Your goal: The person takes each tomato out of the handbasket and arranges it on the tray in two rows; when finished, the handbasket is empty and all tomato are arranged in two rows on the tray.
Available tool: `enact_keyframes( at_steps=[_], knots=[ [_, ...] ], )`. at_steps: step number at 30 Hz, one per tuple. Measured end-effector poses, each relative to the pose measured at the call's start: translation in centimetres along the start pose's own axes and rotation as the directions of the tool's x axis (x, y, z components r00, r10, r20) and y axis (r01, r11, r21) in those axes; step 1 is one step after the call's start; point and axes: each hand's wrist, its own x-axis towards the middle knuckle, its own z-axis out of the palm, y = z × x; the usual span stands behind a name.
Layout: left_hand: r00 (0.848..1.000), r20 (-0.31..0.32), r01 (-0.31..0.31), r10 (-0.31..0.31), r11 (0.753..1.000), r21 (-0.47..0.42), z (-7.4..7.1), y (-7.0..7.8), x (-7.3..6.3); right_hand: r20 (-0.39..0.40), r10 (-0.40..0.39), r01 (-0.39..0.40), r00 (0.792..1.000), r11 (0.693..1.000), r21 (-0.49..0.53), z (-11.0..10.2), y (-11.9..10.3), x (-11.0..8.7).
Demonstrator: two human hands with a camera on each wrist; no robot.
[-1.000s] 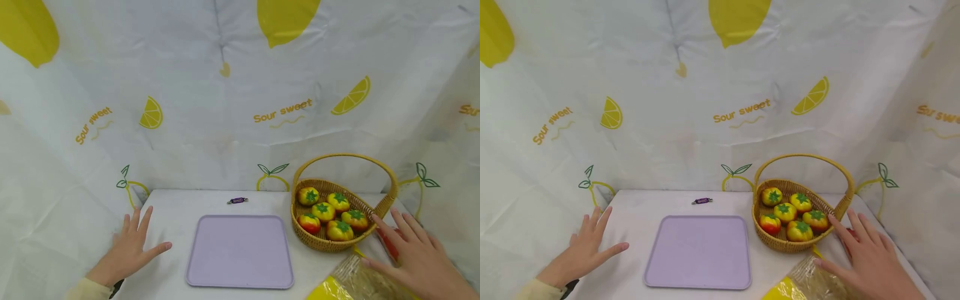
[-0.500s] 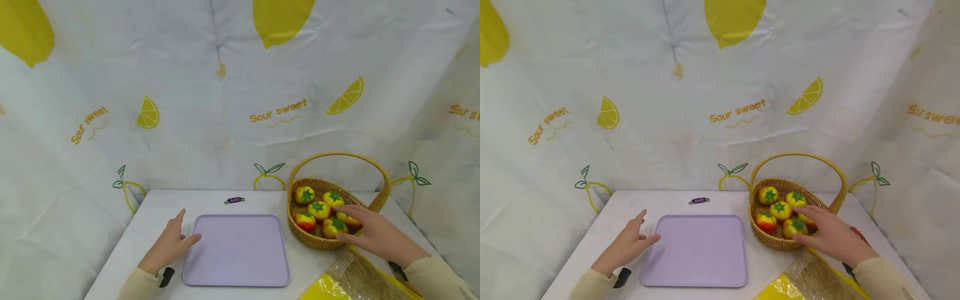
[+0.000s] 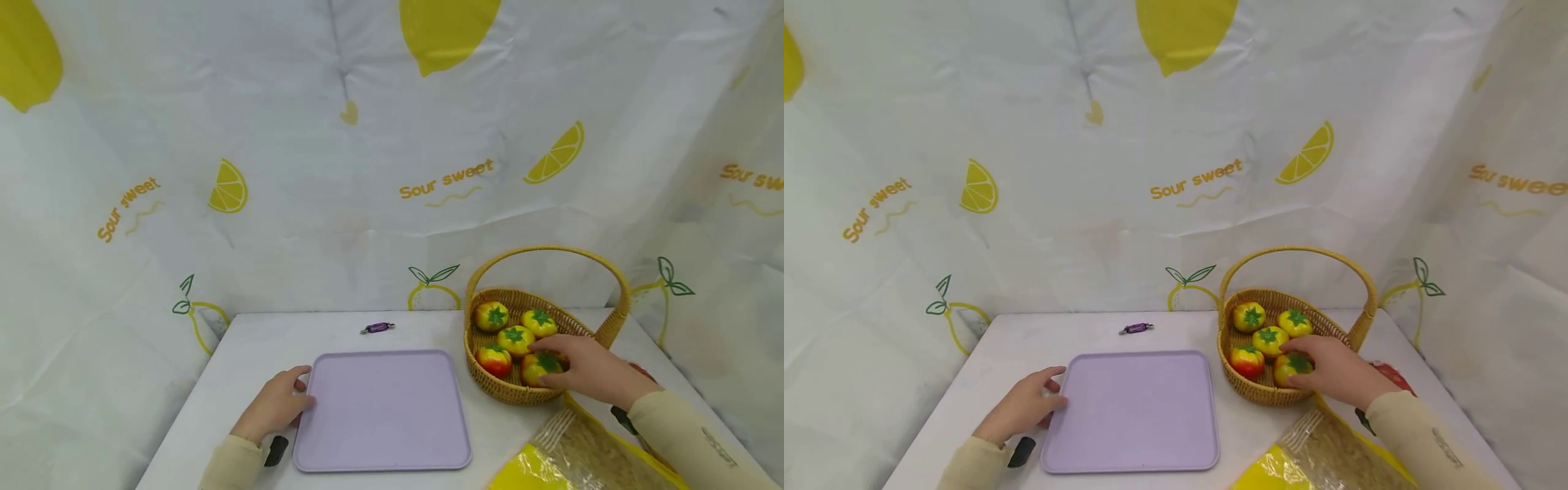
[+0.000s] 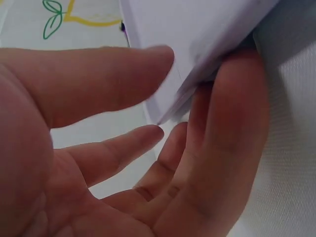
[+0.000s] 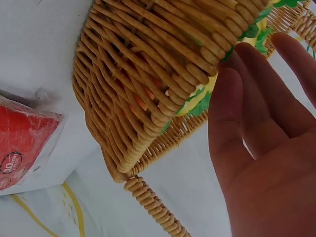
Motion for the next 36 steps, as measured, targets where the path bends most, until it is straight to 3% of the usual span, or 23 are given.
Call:
enact_keyframes(
  at_steps=[9,15,23,30,36],
  knots=[
    [1.0,-0.022,0.018,-0.02,0.995,-0.094,0.2,-0.6,0.5,0.049,0.056,-0.055,0.997,0.998,-0.025,0.4,0.6,1.4],
    [1.0,0.004,0.02,-0.019,0.985,-0.171,0.1,-1.1,0.8,0.063,0.074,-0.07,0.995,0.996,-0.062,0.4,0.5,2.0],
    [0.999,0.039,0.016,-0.008,0.98,-0.201,-0.2,-1.5,0.8,0.064,0.08,-0.076,0.995,0.995,-0.066,0.4,0.3,2.0],
    [0.998,0.052,-0.011,0.024,0.971,-0.238,-0.3,-1.9,0.9,-0.004,0.07,-0.07,0.998,0.996,-0.055,-0.3,-0.4,1.4],
    [0.998,0.053,-0.007,0.022,0.963,-0.268,-0.2,-2.1,1.1,-0.091,0.069,-0.071,0.994,0.997,-0.027,-1.3,-2.7,0.9]
  ],
)
